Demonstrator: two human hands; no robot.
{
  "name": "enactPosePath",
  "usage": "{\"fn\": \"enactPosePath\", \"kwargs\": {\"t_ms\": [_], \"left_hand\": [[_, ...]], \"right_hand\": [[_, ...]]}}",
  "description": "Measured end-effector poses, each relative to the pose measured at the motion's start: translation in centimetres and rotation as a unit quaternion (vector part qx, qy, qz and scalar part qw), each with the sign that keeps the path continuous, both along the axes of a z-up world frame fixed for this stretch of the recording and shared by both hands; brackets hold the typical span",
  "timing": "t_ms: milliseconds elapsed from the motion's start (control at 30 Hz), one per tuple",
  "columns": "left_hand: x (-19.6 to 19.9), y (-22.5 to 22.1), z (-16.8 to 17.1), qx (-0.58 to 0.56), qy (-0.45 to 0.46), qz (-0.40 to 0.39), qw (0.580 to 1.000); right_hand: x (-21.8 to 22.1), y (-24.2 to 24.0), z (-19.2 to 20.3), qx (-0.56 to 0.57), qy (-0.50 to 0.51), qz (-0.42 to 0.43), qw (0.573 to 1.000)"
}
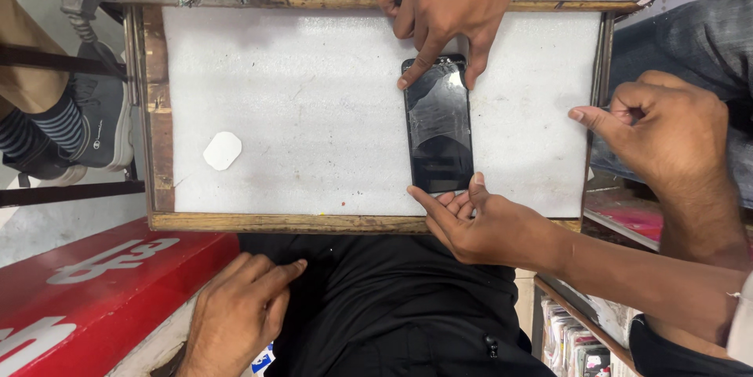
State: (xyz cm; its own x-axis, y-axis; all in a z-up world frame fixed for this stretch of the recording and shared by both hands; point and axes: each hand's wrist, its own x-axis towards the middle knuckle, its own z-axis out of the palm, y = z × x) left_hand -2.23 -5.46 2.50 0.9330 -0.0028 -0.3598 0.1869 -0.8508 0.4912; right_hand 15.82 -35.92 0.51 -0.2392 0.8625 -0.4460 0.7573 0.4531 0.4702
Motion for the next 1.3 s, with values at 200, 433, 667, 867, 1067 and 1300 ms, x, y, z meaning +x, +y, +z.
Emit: {"fn": "enactPosePath", "kwargs": {"t_ms": [200,433,667,867,1067,1300], "left_hand": [[-2.4,-0.3,-1.7,-0.036,0.075,-0.019,0.996],[-2.7,1.1,-1.9,-0.053,0.137,-0.048,0.988],[2.4,6.4,-2.4,0.145,-0.16,0.121,0.969],[6.4,10.2,-4.8,0.214,-0.227,0.093,0.946],[6.2,13.3,-4.8,0.225,-0.192,0.167,0.941],[6.6,13.1,-4.1,0.233,-0.186,0.165,0.94]], "right_hand": [[0.0,0.3,0.6,0.006,0.023,-0.03,0.999],[-0.1,-0.5,-0.7,0.011,0.006,-0.017,1.0],[-0.1,-0.7,-1.1,0.029,-0.016,0.009,0.999],[0.4,-0.1,0.0,0.02,-0.061,0.052,0.997],[0.3,-0.1,-0.1,0.049,-0.008,-0.018,0.999],[0.0,-0.6,-0.7,0.048,-0.036,-0.02,0.998]]}}
